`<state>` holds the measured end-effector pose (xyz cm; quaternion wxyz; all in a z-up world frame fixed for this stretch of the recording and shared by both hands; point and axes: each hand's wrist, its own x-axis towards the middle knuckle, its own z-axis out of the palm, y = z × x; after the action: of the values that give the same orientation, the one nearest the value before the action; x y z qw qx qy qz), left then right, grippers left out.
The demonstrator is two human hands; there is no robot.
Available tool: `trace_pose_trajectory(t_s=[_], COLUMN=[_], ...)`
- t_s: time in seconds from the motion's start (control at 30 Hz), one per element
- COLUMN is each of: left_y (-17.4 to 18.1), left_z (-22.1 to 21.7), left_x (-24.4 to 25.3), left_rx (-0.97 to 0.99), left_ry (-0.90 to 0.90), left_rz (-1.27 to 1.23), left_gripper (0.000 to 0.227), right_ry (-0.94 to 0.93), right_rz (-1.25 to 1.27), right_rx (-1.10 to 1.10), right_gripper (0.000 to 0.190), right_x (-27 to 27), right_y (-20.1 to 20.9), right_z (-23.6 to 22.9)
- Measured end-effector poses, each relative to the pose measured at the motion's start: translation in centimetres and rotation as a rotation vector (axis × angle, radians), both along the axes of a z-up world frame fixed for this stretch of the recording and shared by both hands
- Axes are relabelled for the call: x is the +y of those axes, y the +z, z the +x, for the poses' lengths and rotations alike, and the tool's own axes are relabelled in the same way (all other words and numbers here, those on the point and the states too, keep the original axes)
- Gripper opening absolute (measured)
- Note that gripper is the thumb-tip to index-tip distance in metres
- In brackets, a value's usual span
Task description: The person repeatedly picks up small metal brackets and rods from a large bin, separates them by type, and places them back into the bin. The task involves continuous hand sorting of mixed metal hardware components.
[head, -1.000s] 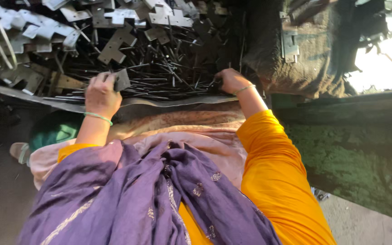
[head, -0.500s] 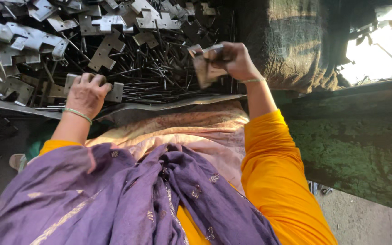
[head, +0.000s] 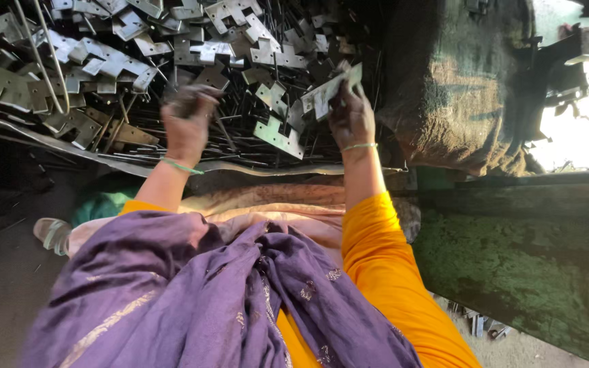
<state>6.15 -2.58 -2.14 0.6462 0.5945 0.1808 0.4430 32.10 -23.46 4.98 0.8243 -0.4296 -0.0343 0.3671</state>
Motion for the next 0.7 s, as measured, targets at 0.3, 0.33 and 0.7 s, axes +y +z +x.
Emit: trace_pose_trajectory(t_s=[0.3,0.33,0.7], left_y=[-3.6,-3.2,-0.3], left_z=[-4.0,-4.4,-1.4], left_x=[2.5,1.5,-8.3], left_rx=[-0.310,-0.174,-0.212], left_ry=[0.005,0.048,-0.436], left_rz=[-1.133,-1.175,-1.225], left_gripper=[0.013,0.016,0.057], right_ry=[0.448,0.535,0.364], right_rz=[-0.759,-0.797,-0.535], right_rx=[-0.781,-0.816,-1.528], right_gripper=[0.046,0.047,0.027], right_x=[-5.8,-6.3,-2.1], right_y=[-3.0,-2.0,-1.8], right_z=[0.5,0.0,-14.0])
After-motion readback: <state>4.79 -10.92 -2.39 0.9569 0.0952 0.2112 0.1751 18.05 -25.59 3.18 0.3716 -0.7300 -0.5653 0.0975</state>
